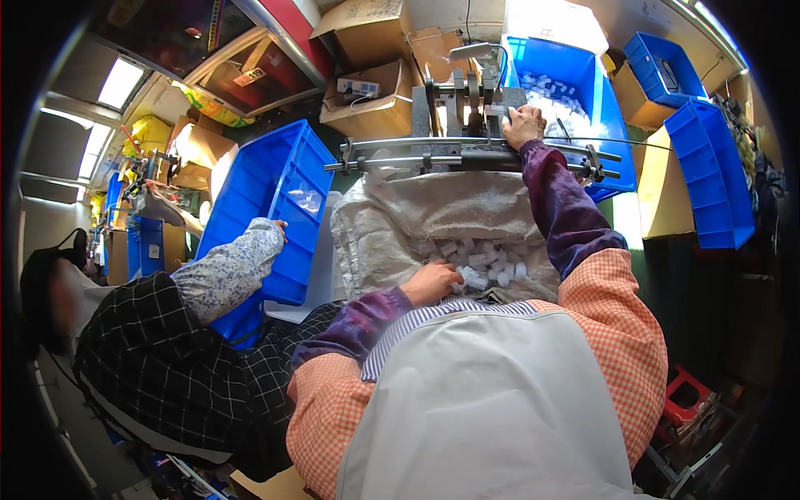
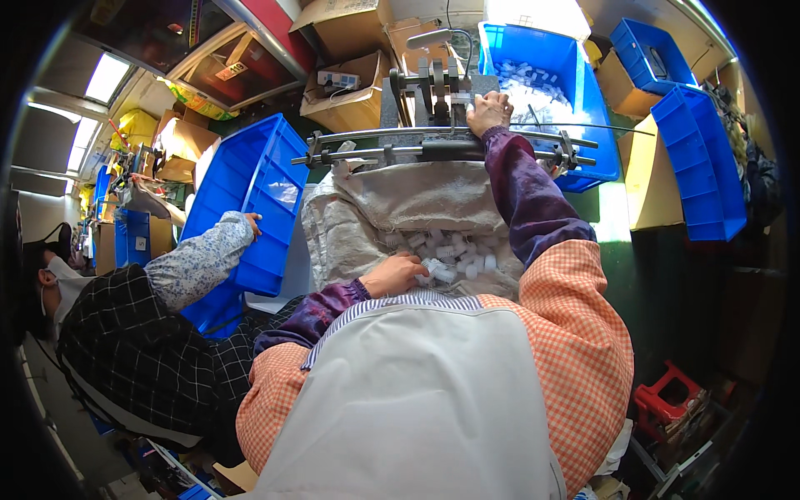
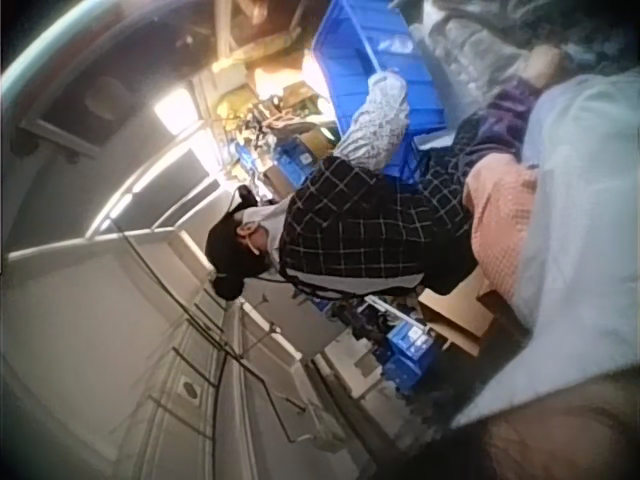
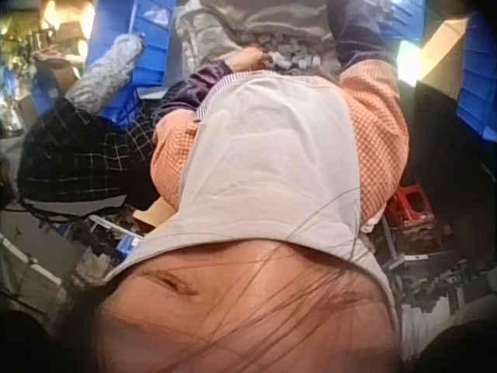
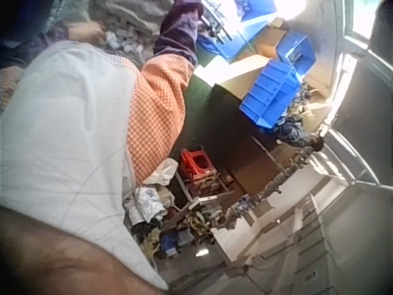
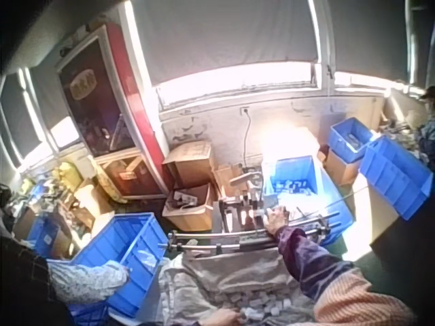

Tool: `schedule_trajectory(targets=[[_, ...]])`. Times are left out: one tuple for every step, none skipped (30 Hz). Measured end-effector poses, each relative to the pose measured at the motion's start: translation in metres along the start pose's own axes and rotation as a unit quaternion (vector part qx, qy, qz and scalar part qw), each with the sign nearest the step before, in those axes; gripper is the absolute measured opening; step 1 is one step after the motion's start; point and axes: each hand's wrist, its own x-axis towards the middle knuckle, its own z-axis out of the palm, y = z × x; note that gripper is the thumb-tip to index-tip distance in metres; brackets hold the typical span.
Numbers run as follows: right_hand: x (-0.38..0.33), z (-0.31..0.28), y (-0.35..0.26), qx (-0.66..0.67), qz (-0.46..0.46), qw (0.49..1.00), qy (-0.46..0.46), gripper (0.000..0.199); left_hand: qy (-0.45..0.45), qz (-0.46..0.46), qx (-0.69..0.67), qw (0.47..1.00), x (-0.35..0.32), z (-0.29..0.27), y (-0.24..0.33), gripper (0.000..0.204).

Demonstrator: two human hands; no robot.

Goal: The person repeatedly picks small white cotton-like objects from a cloth bag and places them into a mechanical device. The person handles the objects one at a time, transferring them from the bag to the machine's input area. The task is performed continuously throughout the clip.

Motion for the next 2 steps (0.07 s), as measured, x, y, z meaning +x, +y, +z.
schedule_trajectory(targets=[[-0.0014,0.0033,-0.0051,0.001,-0.003,1.000,-0.005,0.031,-0.010,-0.006,-0.001,1.000,0.0009,0.0005,0.0003,0.027],[-0.0016,0.0033,-0.0044,0.001,-0.002,1.000,-0.007,0.031,-0.020,-0.013,-0.003,1.000,0.0026,-0.0002,0.0001,0.031]])
